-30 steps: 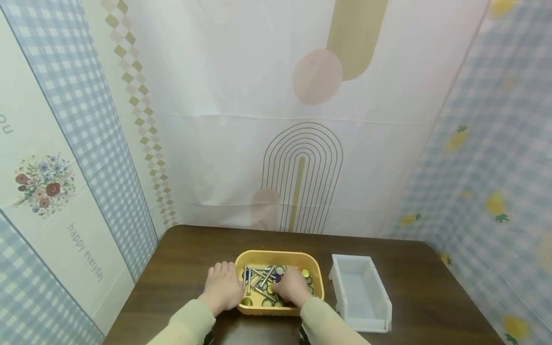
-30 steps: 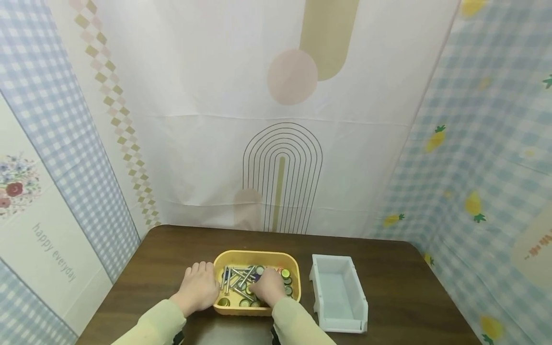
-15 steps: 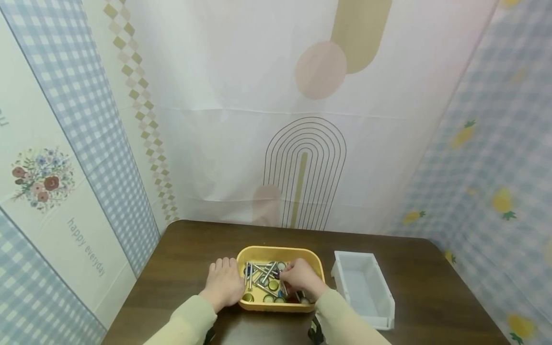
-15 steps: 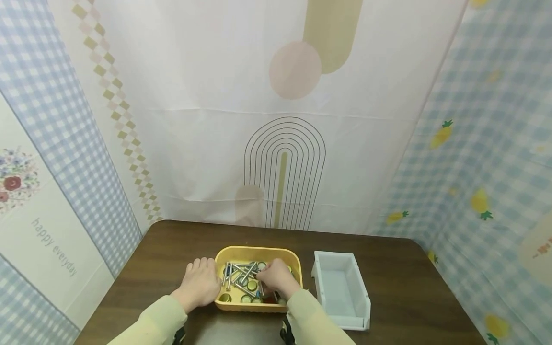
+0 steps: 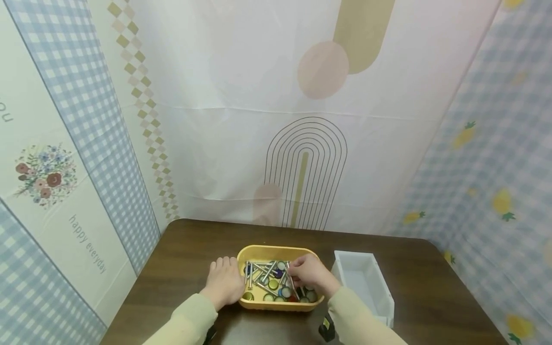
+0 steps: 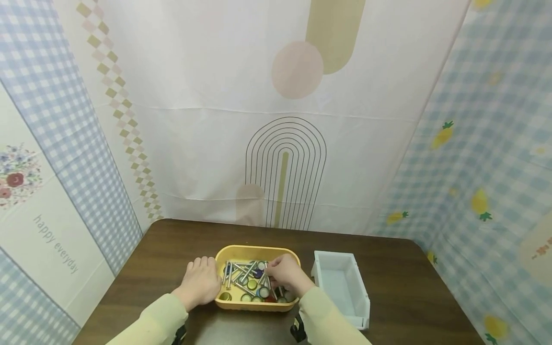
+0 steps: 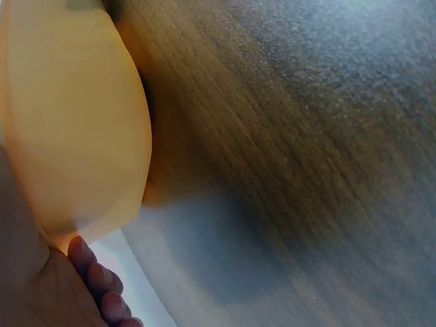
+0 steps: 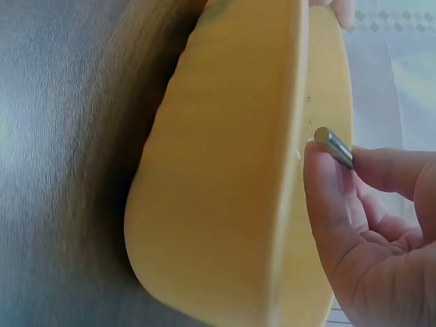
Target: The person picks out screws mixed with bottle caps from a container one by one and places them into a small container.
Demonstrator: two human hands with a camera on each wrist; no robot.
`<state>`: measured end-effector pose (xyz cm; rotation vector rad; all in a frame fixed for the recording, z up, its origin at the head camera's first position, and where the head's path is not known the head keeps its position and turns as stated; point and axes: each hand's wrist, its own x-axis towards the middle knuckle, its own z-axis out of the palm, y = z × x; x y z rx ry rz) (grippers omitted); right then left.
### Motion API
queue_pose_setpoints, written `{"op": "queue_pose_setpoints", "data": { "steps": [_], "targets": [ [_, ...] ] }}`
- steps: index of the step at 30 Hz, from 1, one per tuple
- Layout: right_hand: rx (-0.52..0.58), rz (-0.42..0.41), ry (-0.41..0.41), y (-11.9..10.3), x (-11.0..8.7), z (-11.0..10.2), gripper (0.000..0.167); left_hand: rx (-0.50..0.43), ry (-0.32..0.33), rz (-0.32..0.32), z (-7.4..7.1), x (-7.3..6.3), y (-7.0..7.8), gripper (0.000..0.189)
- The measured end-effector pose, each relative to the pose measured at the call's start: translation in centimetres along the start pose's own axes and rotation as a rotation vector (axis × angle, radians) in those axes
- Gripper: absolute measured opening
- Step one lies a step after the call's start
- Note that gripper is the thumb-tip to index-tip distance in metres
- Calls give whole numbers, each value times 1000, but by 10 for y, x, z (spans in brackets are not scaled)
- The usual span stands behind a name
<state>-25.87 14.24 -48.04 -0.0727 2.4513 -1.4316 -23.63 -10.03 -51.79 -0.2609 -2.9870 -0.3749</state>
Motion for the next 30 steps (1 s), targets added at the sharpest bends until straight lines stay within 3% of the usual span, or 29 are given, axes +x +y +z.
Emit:
{"op": "queue_pose_setpoints", "data": {
  "steps": [12, 20, 30],
  "targets": [
    [59, -8, -10, 5, -6, -47, 19, -13, -5, -7, 1, 0, 2, 29],
    [30, 54, 93, 14, -14, -81, 19, 12, -1, -7, 1, 6, 1, 28],
    [70, 39, 105, 36, -21, -111, 19, 10, -18, -11, 3, 5, 1, 30]
  ]
}}
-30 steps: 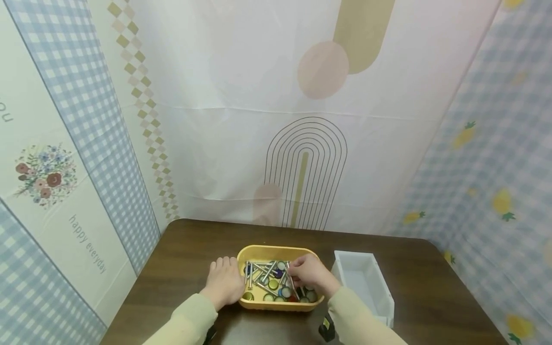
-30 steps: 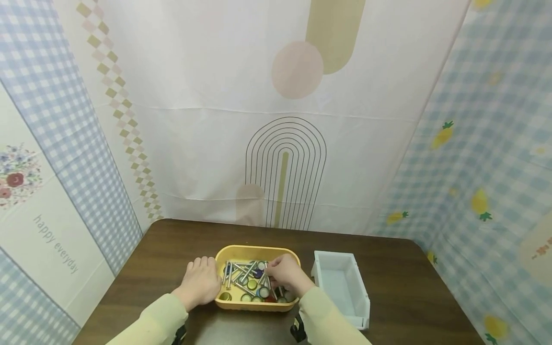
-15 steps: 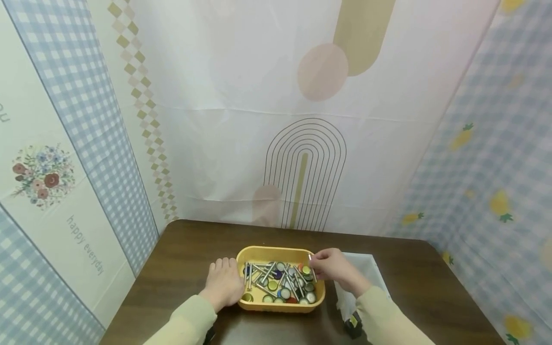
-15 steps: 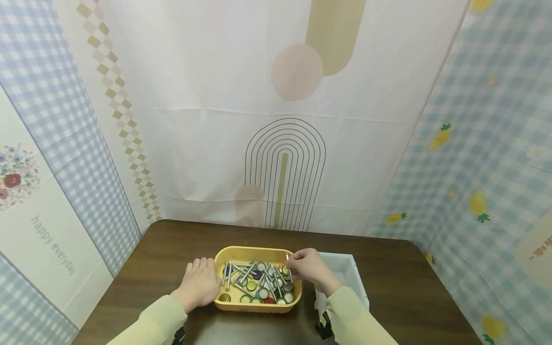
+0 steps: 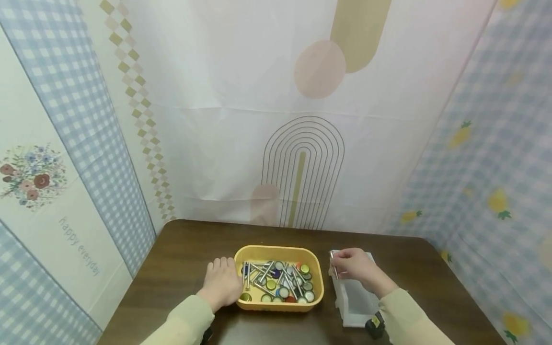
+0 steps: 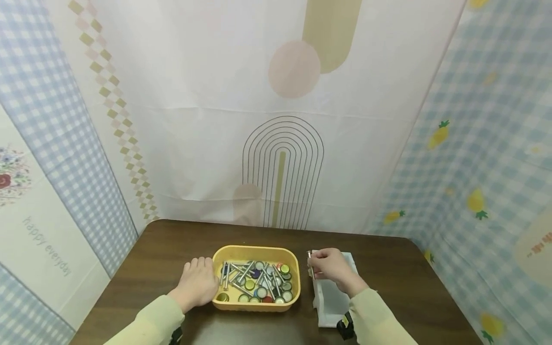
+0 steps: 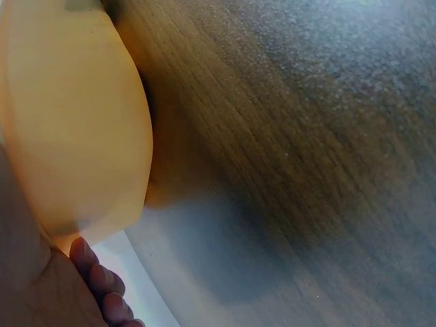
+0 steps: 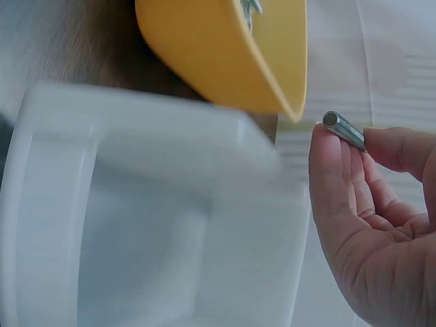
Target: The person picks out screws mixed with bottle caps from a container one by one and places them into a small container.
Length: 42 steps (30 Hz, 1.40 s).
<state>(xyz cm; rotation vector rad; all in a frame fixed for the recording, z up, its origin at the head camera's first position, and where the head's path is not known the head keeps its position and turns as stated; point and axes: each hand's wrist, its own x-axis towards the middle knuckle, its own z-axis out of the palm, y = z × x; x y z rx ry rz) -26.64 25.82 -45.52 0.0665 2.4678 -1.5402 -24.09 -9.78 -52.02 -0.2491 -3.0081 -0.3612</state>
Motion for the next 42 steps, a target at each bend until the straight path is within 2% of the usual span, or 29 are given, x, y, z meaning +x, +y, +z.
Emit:
{"op": "queue_pose_setpoints", "data": {
  "steps": [4, 10, 14, 21, 26, 36, 42],
  "targets": [
    [-40, 38, 45, 8, 0, -12, 22, 5, 2, -4, 0, 1, -2, 32],
    [-115, 70, 86, 26, 1, -20, 14, -2, -6, -8, 2, 2, -2, 32],
    [-149, 92, 96, 39, 2, -17, 11, -6, -6, -6, 1, 2, -1, 33],
    [-293, 93, 98, 56, 0, -8, 8, -14, -14, -2, -1, 1, -1, 32],
    [-301, 87, 94, 61, -2, -3, 8, -24, -8, 5, -4, 0, -1, 31],
    [-375, 123, 82, 67, -3, -2, 13, -26, -8, 11, 0, 1, -1, 30],
    [-380, 118, 94, 70, 0, -1, 13, -18, 1, 6, 0, 2, -2, 32]
  ]
}}
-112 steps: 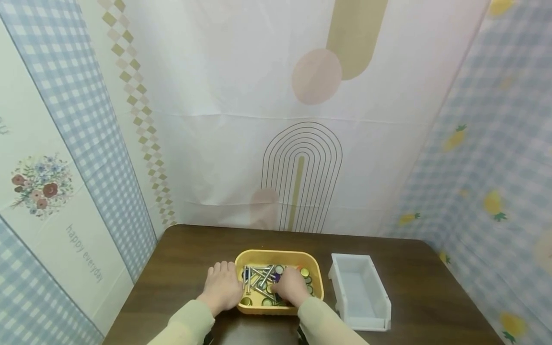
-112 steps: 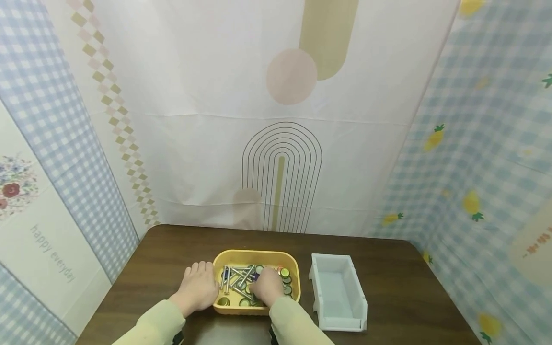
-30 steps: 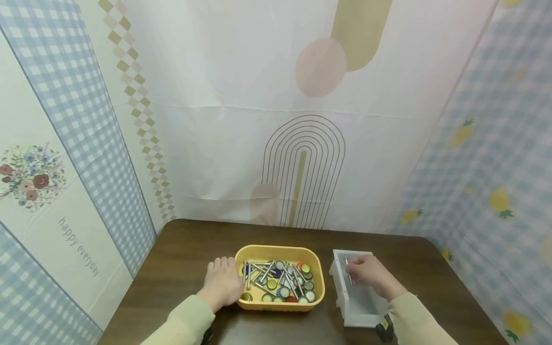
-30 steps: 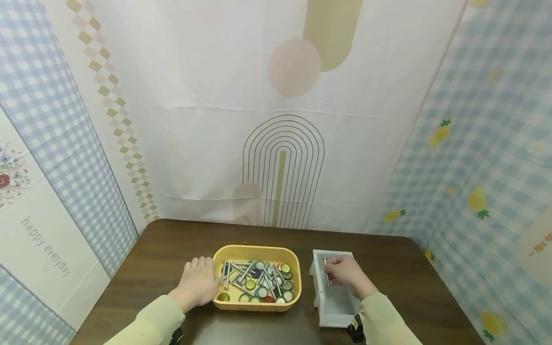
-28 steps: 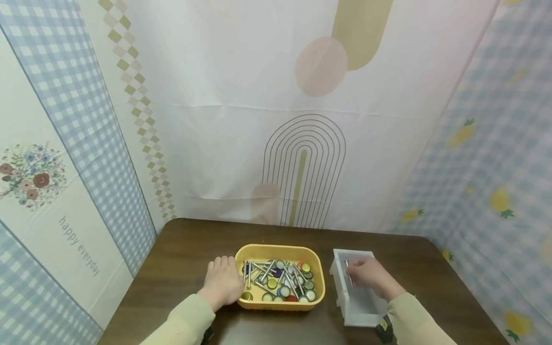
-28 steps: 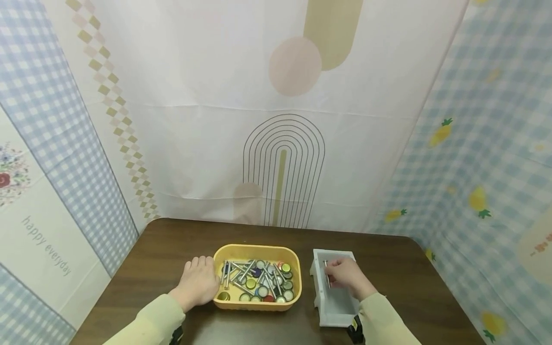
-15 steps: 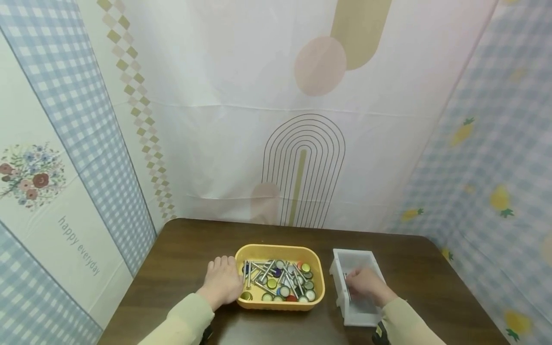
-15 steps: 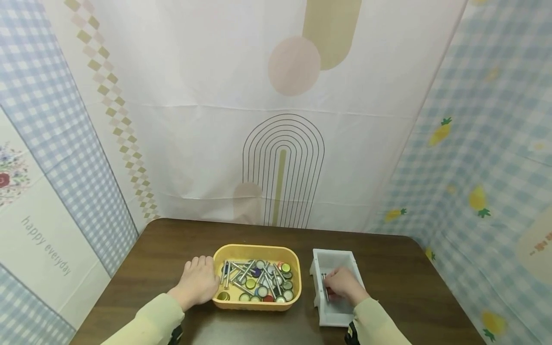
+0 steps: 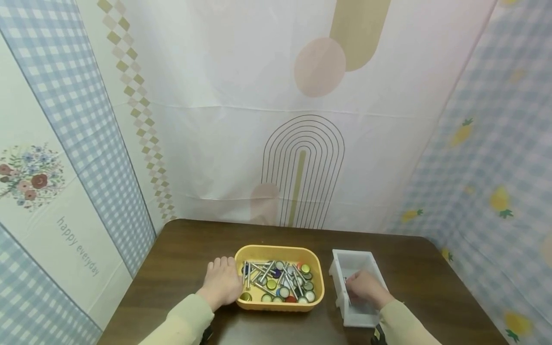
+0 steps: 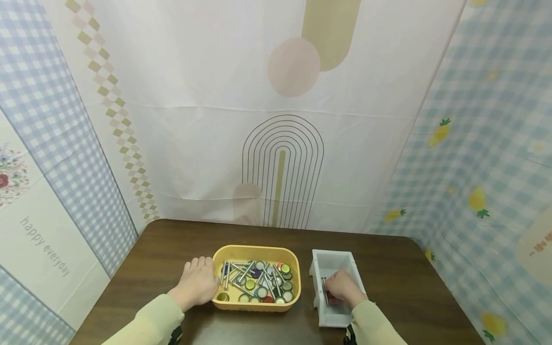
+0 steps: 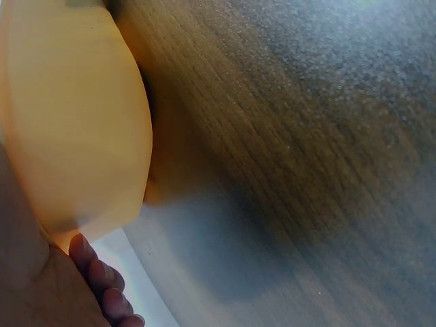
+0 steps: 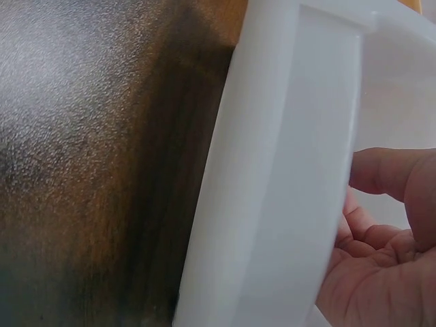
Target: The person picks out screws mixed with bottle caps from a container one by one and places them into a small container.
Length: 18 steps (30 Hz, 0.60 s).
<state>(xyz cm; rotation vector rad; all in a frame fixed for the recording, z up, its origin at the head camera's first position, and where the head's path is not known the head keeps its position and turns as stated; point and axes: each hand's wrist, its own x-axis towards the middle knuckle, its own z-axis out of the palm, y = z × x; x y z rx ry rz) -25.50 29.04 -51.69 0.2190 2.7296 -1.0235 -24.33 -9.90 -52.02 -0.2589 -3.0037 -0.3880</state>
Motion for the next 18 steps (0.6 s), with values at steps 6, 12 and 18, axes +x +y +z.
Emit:
{"op": "queue_pose_setpoints", "data": {
  "steps": [6, 12, 18],
  "targets": [
    [25, 0, 6, -1, -2, -1, 14, -5, -16, -5, -2, -1, 1, 31],
    [26, -22, 60, -3, -5, -3, 18, -8, -4, -3, -3, -1, 0, 32],
    [77, -26, 73, -13, -8, -12, 19, -15, -20, -6, -3, -2, 1, 31]
  ]
}}
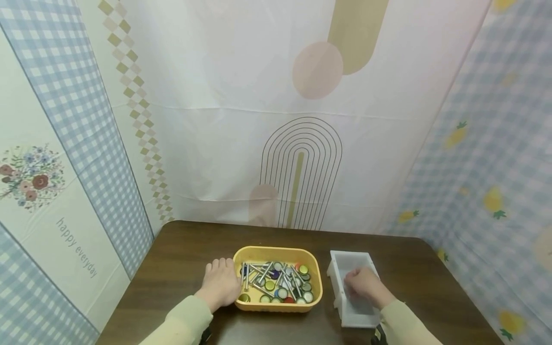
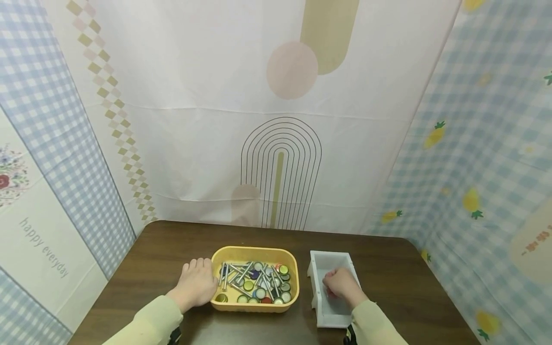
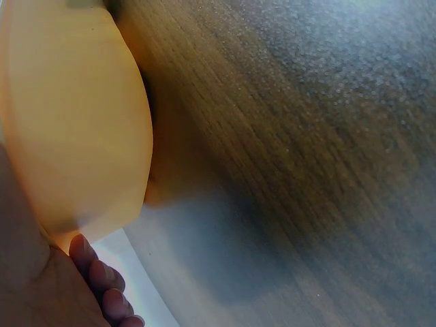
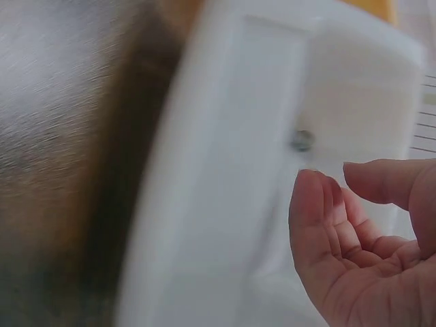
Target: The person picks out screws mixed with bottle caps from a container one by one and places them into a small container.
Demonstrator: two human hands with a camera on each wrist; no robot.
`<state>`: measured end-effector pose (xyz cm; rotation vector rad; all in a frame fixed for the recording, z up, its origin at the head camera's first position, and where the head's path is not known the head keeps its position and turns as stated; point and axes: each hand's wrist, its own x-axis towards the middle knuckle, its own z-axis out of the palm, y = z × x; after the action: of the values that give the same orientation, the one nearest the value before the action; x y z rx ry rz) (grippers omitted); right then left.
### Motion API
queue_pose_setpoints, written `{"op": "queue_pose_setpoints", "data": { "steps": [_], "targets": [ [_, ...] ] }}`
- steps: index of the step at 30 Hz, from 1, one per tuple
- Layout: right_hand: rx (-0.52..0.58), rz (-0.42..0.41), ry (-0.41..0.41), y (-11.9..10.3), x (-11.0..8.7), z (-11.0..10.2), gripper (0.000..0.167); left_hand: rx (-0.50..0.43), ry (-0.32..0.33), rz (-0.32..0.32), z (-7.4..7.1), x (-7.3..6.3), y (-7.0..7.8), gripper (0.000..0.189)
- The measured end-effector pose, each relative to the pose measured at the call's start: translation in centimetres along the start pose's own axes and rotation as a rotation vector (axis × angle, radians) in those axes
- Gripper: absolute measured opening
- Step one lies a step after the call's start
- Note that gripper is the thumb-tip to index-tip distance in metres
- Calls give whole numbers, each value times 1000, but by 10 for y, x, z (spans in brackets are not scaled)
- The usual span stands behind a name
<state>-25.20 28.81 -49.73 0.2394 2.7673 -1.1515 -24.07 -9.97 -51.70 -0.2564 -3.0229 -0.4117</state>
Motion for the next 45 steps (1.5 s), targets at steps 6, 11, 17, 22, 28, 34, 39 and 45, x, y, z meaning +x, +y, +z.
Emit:
{"op": "queue_pose_setpoints", "data": {
  "steps": [6, 11, 17, 22, 28, 34, 39, 45],
  "targets": [
    [170, 12, -29, -34, -1, -14, 21, 11, -8, -7, 1, 2, -4, 34],
    [217, -24, -57, -67, -5, -12, 21, 20, -4, -13, 1, 2, -6, 35],
    [190, -44, -115, -94, -7, 13, 20, -1, -2, -8, -1, 1, -6, 32],
    [157, -90, -201, -110, -7, 41, 19, 4, 0, -10, -1, 1, -5, 33],
    [73, -163, -252, -114, -8, 68, 16, -5, -2, -6, 3, 3, -4, 34],
    [22, -188, -257, -110, -9, 83, 15, -10, -14, -7, 2, 2, 0, 33],
    [-6, -210, -260, -107, -11, 89, 14, -10, -17, -5, 0, 1, 1, 34],
    [-49, -231, -237, -103, -7, 96, 16, -1, -12, -6, -1, 1, 0, 35]
  ]
}}
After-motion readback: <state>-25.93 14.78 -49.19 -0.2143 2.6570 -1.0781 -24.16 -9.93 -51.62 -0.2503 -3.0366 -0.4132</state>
